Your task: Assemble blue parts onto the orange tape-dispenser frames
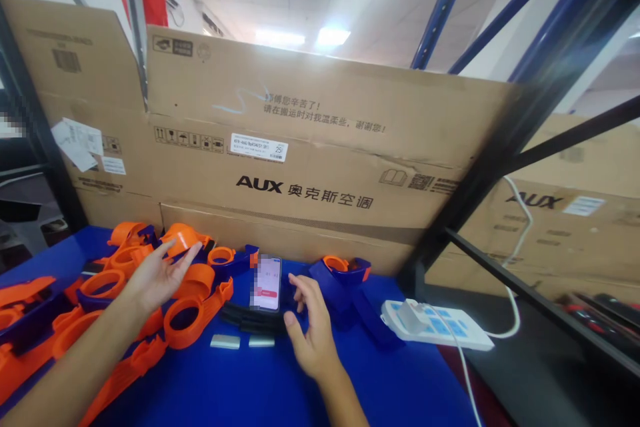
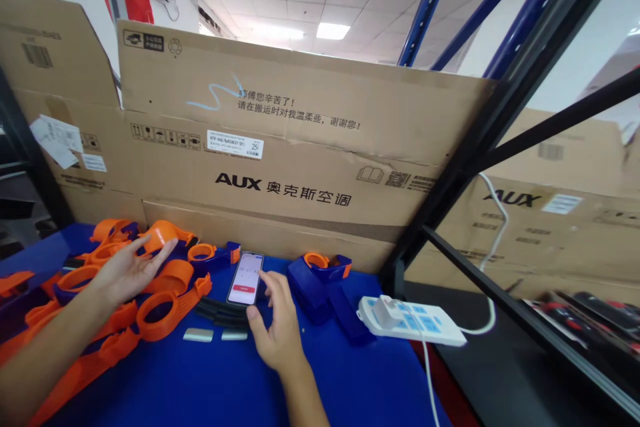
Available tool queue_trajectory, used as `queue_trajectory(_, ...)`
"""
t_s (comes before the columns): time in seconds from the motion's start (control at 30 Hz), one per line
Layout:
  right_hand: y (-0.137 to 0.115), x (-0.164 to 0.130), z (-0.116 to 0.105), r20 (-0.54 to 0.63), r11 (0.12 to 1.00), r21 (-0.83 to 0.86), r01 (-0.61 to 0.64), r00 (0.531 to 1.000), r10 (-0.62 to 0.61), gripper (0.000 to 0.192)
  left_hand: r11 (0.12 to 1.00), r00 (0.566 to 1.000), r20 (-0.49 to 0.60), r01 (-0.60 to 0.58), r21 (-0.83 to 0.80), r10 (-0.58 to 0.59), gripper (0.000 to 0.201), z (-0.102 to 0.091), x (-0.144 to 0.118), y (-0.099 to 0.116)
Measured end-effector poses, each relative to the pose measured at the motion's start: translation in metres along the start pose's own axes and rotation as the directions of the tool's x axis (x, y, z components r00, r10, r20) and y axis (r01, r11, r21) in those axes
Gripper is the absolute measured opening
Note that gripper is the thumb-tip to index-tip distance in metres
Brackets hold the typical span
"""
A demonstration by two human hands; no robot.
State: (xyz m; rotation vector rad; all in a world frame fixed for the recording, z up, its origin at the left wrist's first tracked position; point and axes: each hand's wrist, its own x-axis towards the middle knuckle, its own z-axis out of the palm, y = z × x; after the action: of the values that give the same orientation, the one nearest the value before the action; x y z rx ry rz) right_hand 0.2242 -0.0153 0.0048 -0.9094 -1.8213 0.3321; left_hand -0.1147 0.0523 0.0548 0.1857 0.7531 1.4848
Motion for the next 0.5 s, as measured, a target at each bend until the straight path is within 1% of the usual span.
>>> queue_trajectory(0.07, 0.001, 0.0, -0.001, 0.026, 1.0, -0.017, -0.015, 1.0, 0.016, 0.046, 0.994, 0.997, 0.08, -0.022, 0.105, 0.014, 0.029, -0.002, -0.005, -0.004)
queue_trajectory(0.13, 0.001, -0.001, -0.001, 0.038, 0.999, -0.029, -0.017, 0.999, 0.018, 0.045, 0.96, 0.983, 0.164, -0.12, 0.254, 0.08, 0.025, 0.0, -0.009, -0.015)
queue_trajectory(0.17, 0.002, -0.001, 0.0, 0.037, 0.999, -0.033, -0.013, 0.999, 0.015, 0.044, 0.925, 0.971, 0.206, -0.19, 0.329, 0.126, 0.025, 0.003, -0.01, -0.022)
queue_trajectory(0.23, 0.002, -0.001, 0.0, 0.032, 0.999, -0.037, -0.006, 0.999, 0.007, 0.044, 0.818, 0.935, 0.286, -0.327, 0.473, 0.209, 0.027, 0.011, -0.005, -0.039)
queue_trajectory(0.3, 0.002, -0.001, 0.0, 0.032, 0.999, -0.038, -0.002, 0.999, 0.004, 0.042, 0.666, 0.899, 0.359, -0.429, 0.611, 0.249, 0.034, 0.021, 0.005, -0.056)
queue_trajectory(0.33, 0.002, -0.001, -0.001, 0.034, 0.999, -0.038, -0.003, 0.999, 0.004, 0.042, 0.568, 0.884, 0.392, -0.465, 0.679, 0.255, 0.035, 0.025, 0.012, -0.063)
queue_trajectory(0.4, 0.002, -0.001, -0.002, 0.033, 0.999, -0.037, -0.006, 0.999, 0.007, 0.041, 0.339, 0.855, 0.453, -0.517, 0.786, 0.253, 0.03, 0.031, 0.025, -0.075)
queue_trajectory(0.5, 0.002, 0.0, -0.003, 0.023, 0.999, -0.039, -0.011, 1.0, 0.012, 0.041, 0.012, 0.823, 0.52, -0.536, 0.844, 0.23, 0.018, 0.034, 0.041, -0.084)
